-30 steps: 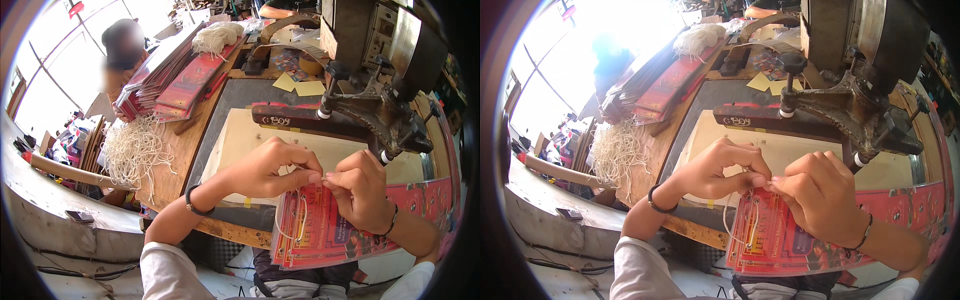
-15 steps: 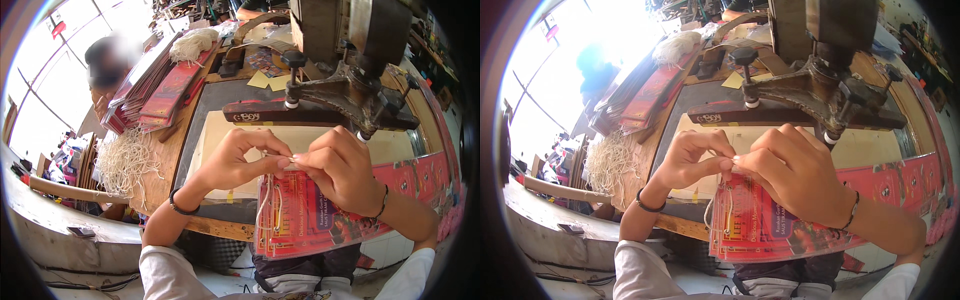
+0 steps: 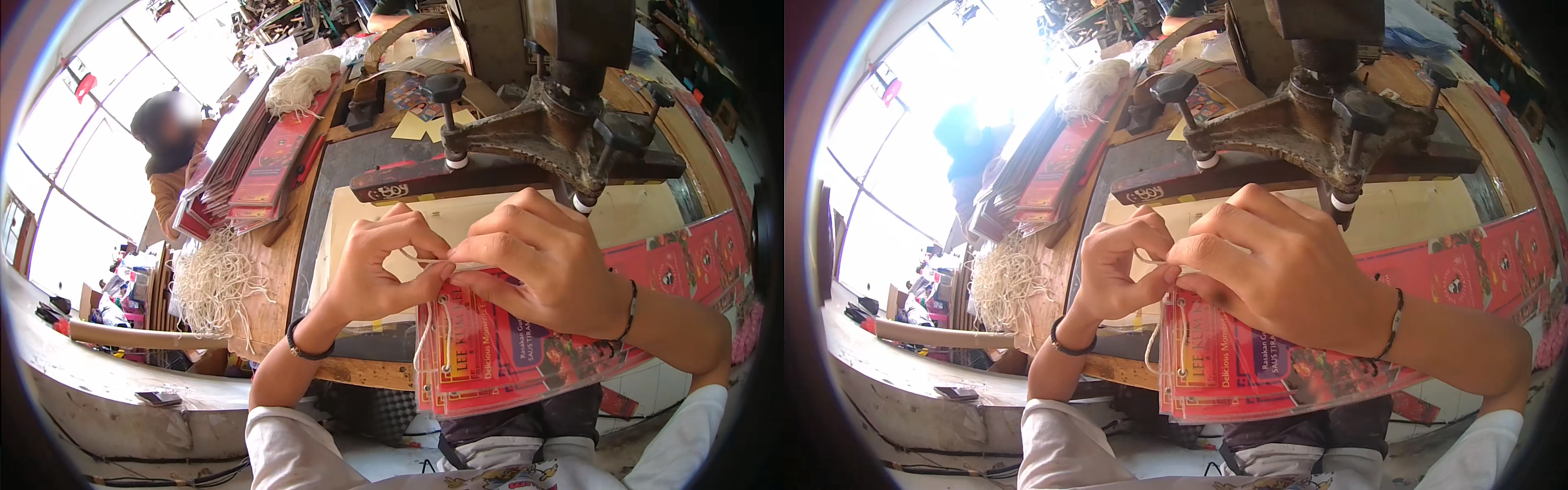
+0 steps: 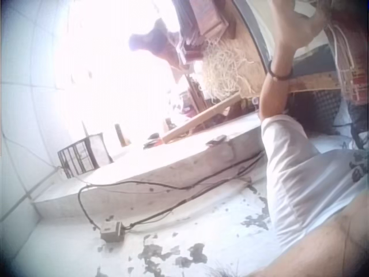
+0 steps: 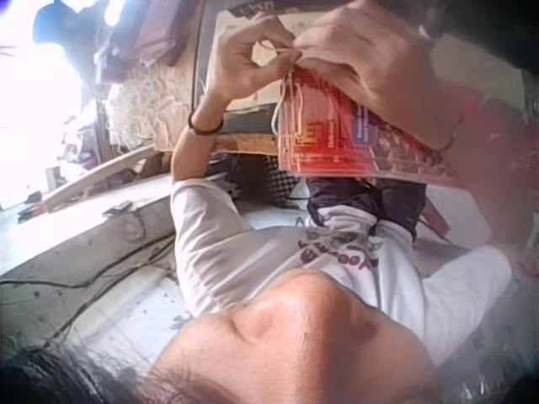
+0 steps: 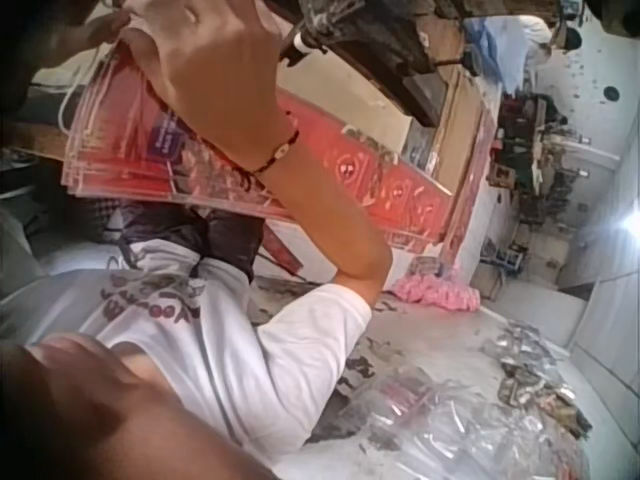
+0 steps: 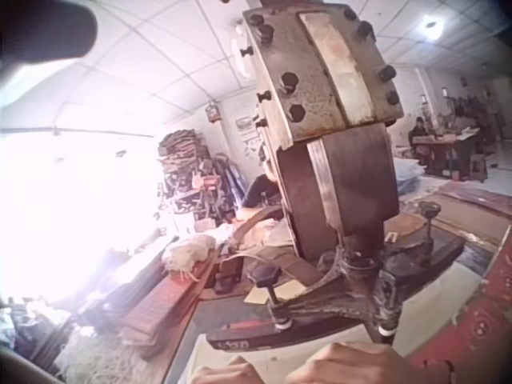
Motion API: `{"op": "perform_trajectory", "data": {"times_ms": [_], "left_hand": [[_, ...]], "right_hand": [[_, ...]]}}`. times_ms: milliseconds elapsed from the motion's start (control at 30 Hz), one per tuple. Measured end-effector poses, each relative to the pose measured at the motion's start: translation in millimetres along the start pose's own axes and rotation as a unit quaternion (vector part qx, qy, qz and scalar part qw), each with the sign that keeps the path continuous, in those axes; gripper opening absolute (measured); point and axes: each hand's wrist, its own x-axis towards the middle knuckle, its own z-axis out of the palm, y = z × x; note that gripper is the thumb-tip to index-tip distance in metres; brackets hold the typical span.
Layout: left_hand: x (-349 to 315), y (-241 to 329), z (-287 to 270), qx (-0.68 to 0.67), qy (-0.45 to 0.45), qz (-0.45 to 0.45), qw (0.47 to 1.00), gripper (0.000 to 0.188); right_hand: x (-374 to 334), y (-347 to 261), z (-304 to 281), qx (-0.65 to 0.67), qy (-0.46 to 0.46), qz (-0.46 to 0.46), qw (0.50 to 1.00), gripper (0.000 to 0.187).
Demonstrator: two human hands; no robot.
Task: The person threads a white string through a pre-punched hole in a stack of red plastic packages, loops it, and ties a knot by hand.
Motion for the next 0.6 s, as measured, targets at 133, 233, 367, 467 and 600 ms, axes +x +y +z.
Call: {"op": "perform_trajectory", "data": {"times_ms": [133, 233, 367, 467, 600], "left_hand": [[-0.7, 0.8, -0.3, 0.001, 0.0, 0.01, 1.0, 0.01], [-0.6, 2.0, -0.4, 0.009, -0.004, 0.012, 1.0, 0.01], [-0.6, -0.5, 2.0, 0.057, -0.007, 0.033, 0.998, 0.011], [0.5, 0.0, 2.0, 0.04, 0.003, 0.053, 0.998, 0.01], [-0.8, -0.9, 4.9, -0.078, 0.004, 0.017, 0.997, 0.009]], "right_hand": [[-0.7, 0.6, -1.6, -0.003, -0.001, 0.002, 1.0, 0.028], [-1.8, 0.6, 0.4, -0.007, 0.004, -0.01, 1.0, 0.02], [-4.4, 5.3, 0.5, 0.001, 0.003, 0.004, 1.0, 0.02], [-2.9, 6.9, -0.6, -0.006, 0.016, -0.016, 1.0, 0.02], [-1.2, 4.4, -1.2, -0.005, 0.032, -0.023, 0.999, 0.02]]}}
